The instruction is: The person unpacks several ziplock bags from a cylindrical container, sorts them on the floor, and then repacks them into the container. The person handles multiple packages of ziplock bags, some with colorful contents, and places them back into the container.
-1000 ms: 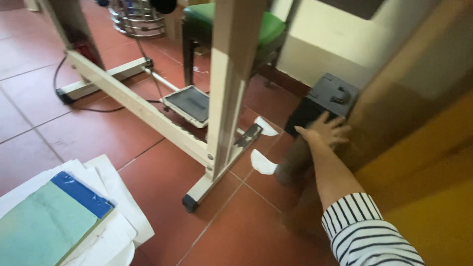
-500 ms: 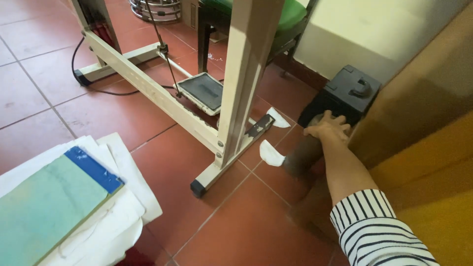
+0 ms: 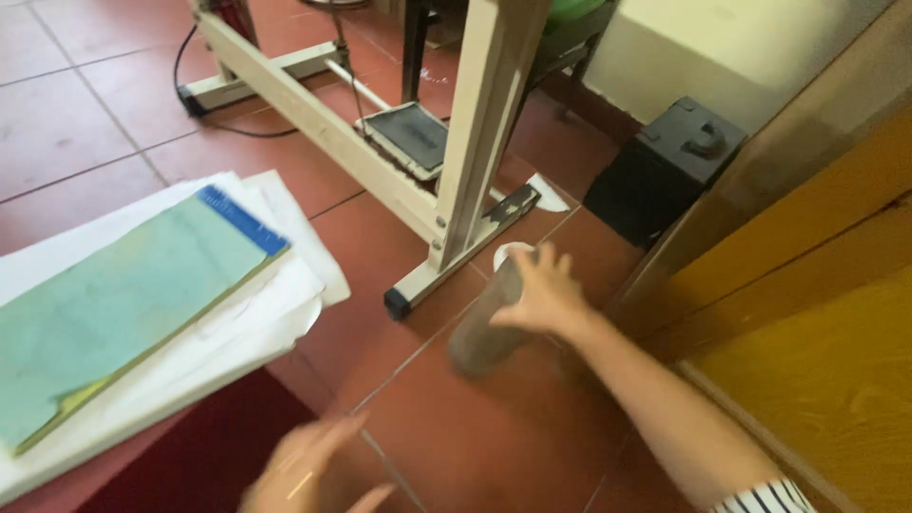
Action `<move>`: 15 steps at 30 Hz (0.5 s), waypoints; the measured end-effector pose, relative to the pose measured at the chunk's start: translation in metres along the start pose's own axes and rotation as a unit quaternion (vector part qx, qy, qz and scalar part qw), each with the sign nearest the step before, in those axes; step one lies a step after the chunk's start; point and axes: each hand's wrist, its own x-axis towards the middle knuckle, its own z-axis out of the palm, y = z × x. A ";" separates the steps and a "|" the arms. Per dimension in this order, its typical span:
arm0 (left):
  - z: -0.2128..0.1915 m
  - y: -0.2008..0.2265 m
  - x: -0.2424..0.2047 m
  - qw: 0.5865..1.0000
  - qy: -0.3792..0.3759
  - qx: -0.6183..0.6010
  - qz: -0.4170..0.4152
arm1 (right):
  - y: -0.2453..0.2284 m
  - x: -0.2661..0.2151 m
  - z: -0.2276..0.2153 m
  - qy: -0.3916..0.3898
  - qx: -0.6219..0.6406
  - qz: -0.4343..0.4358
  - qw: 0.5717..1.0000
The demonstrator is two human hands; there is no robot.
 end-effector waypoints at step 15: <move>0.172 0.031 0.035 0.903 -0.410 0.118 0.049 | 0.100 -0.240 0.141 -0.075 0.510 -0.041 0.856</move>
